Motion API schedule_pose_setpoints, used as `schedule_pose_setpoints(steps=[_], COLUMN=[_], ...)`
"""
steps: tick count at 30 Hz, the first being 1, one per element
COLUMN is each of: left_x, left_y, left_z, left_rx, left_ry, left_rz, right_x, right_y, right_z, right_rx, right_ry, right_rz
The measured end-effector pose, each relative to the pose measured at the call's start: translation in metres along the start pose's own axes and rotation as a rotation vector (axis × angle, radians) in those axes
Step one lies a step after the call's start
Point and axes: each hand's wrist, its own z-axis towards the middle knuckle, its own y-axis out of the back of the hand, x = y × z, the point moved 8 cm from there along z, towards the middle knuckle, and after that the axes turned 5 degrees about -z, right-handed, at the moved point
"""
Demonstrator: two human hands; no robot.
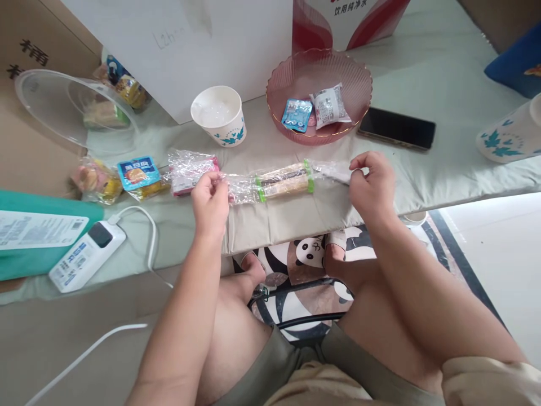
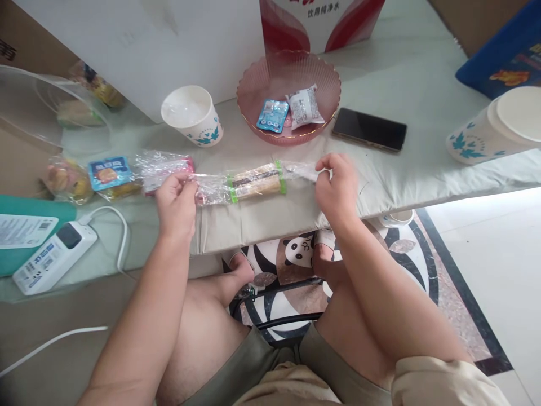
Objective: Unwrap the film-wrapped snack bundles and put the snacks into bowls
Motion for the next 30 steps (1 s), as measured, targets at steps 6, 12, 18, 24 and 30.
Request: schedule_pose_setpoints(steps=[6,12,18,24,30], left_x=[-0.022,-0.043,-0.074,-0.083,-0.073], left_y=[-0.023,-0.024,-0.024,-0.03,-0.035], left_z=[-0.017,-0.029,-0.053,-0.074,-0.075], left_rx=[0.243,0.19,0.191,0.32,0.364], left_ry=[-0.341,-0.497,-0.698,-0.789,-0.753], left_rz=[0.39,0.445,0.471,0.486,0.622], right_x=[0.058,0.058,0.069,0.089,0.085], right_y=[-0.02,-0.046,-0.032,-0.023,-0.034], right_z=[-0.027,-0.037,-0.045,-0.064,-0.065], right_rx=[0.183,0.264,0.177,0.273,0.406], right_ry=[0.332,0.291,0.413,0.609,0.584], right_rz=[-0.12,-0.273,-0.274,-0.188,-0.292])
